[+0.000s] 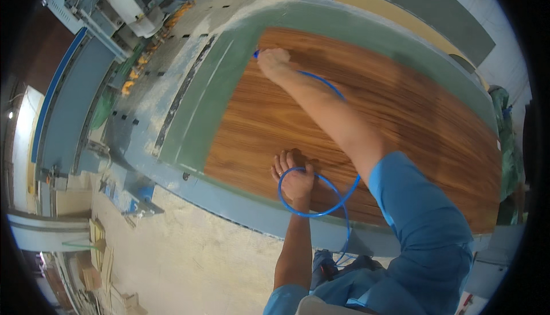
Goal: The person measures a large wood panel on a machine bed with a tape measure, then operates a nearby computer console. They use a blue air hose to blow dust off the panel surface and machine bed, then return to the console to write on a notepad. The panel remains on the machine bed throughout.
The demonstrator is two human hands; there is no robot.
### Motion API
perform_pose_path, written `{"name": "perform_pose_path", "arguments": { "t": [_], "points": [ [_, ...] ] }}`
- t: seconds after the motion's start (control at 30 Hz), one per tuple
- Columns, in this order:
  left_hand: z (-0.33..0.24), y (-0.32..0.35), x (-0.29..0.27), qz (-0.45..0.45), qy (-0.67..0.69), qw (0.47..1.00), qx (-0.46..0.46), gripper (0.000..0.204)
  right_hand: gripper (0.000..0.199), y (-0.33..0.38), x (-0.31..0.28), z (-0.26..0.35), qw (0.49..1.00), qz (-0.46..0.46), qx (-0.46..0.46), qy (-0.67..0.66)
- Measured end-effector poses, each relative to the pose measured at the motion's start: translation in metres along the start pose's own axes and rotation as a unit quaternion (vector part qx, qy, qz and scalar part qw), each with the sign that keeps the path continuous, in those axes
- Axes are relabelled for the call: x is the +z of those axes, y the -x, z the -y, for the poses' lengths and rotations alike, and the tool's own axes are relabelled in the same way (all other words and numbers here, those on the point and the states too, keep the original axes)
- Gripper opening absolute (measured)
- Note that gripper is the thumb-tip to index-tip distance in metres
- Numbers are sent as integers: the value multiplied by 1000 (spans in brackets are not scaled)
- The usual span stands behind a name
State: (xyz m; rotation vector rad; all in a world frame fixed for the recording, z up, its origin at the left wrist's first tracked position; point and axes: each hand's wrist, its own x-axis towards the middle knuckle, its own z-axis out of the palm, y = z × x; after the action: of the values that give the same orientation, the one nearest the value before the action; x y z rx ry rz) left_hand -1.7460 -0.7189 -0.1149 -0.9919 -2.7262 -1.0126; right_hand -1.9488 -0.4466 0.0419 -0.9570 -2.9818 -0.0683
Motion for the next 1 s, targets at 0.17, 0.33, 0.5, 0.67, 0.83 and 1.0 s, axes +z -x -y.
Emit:
{"name": "perform_pose_path", "arguments": {
  "t": [0.17,0.33,0.5,0.67,0.83,1.0],
  "points": [
    [-1,0,-3,22,5,1000,-19,67,52,15,27,9,839,288,-38,-459],
    [-1,-1,-6,15,11,1000,-18,67,59,28,50,37,755,374,-159,-515],
    [-2,-3,-5,37,-21,999,-19,68,48,25,56,53,909,102,-163,-371],
    [-6,-3,-3,12,-10,1000,-17,68,40,9,31,9,978,45,58,-196],
    [-5,-2,-3,2,-25,1000,3,68,46,-3,17,-64,958,-7,155,-240],
    [-2,-1,-2,26,-34,999,-4,68,52,-29,39,-145,898,-80,276,-334]
  ]
}}
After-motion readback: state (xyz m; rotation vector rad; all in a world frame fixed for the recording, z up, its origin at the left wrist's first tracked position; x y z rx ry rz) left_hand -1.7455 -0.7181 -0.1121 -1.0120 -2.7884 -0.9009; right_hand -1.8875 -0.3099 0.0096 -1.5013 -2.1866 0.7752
